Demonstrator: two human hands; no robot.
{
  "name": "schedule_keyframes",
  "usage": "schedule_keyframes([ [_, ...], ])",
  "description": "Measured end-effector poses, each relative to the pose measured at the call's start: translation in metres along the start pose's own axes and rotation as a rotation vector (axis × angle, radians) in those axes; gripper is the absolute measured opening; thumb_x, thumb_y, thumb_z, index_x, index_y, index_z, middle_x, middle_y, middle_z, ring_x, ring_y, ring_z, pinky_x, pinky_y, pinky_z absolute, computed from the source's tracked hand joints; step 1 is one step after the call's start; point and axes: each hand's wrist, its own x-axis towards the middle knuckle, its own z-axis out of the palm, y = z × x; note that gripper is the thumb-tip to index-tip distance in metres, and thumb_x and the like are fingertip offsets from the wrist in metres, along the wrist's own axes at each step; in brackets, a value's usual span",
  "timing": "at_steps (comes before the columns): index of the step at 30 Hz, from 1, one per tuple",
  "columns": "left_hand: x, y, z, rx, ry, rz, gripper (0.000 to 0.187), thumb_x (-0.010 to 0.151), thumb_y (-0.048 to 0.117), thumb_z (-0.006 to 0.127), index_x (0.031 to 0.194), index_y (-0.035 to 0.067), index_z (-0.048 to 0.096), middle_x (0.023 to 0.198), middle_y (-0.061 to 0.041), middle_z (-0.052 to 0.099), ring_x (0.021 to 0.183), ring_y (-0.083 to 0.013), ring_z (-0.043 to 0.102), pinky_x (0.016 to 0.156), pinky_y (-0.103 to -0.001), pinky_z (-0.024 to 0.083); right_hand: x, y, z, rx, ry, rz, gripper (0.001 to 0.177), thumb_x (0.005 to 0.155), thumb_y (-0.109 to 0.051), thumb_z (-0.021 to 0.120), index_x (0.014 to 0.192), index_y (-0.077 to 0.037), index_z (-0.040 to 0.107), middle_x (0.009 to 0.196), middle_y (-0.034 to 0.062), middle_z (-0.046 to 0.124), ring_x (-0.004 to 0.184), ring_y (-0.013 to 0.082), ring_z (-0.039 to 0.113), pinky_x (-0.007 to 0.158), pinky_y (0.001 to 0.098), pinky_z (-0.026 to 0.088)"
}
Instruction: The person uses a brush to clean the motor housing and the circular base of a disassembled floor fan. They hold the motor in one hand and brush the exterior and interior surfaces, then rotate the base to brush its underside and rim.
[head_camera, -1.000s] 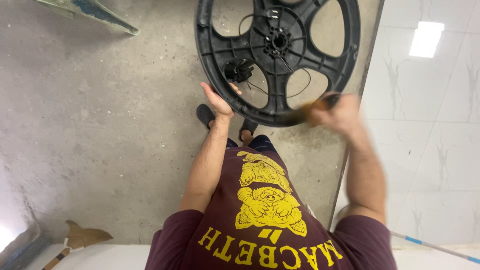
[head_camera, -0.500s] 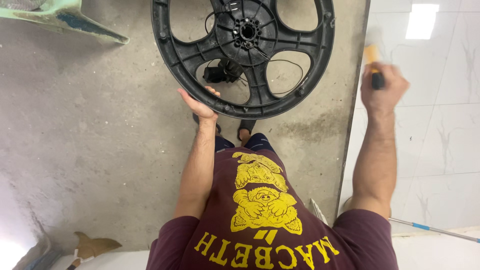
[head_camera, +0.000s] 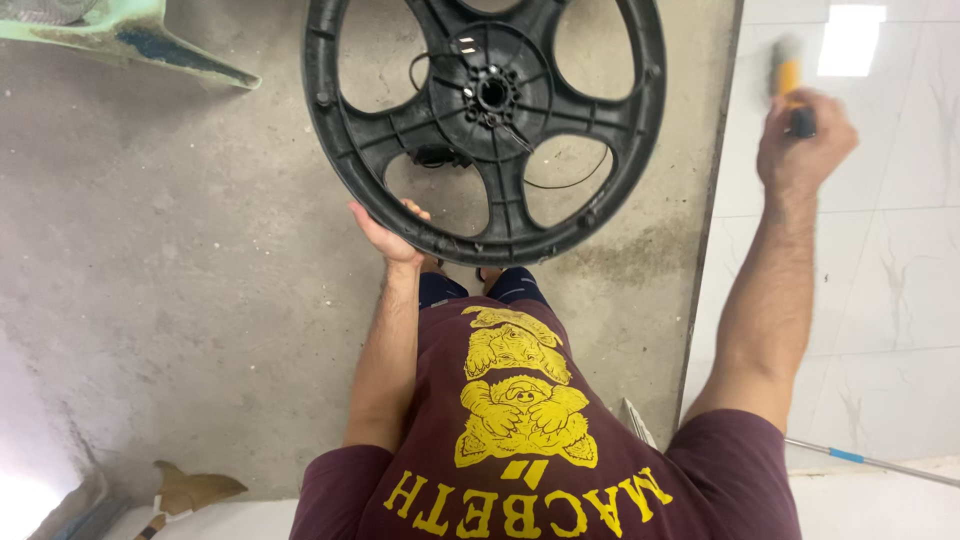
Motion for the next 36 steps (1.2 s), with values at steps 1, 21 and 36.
schedule_keyframes([
  [1, -0.004, 0.001, -0.006, 0.031, 0.002, 0.005, 0.088, 0.09, 0.087, 0.036, 0.083, 0.005, 0.067, 0.068, -0.01, 0.066, 0.059, -0.0233, 0.067, 0.056, -0.035, 0.058, -0.001, -0.001, 0.004, 0.234, -0.017, 0.038, 0.009, 0.1, -0.003, 0.076, 0.109, -0.003, 0.075, 0.102, 0.0106, 0.076, 0.089, 0.0175, 0.075, 0.074, 0.0298, 0.065],
  [21, -0.013, -0.021, 0.015, 0.072, -0.013, -0.043, 0.083, 0.091, 0.083, 0.04, 0.088, 0.003, 0.063, 0.073, -0.013, 0.065, 0.067, -0.027, 0.066, 0.064, -0.039, 0.058, -0.024, -0.169, 0.029, 0.859, -0.622, 0.376, 0.02, 0.09, -0.015, 0.084, 0.106, -0.011, 0.073, 0.092, 0.0062, 0.072, 0.081, 0.0131, 0.071, 0.071, 0.0315, 0.059],
  [36, -0.017, -0.016, 0.01, 0.086, -0.003, -0.022, 0.083, 0.09, 0.084, 0.038, 0.088, 0.004, 0.063, 0.074, -0.012, 0.064, 0.069, -0.0249, 0.066, 0.066, -0.039, 0.058, -0.047, -0.078, 0.004, 0.747, -0.353, 0.38, 0.016, 0.097, -0.01, 0.084, 0.101, -0.005, 0.069, 0.088, 0.004, 0.07, 0.079, 0.0125, 0.069, 0.07, 0.0269, 0.058],
])
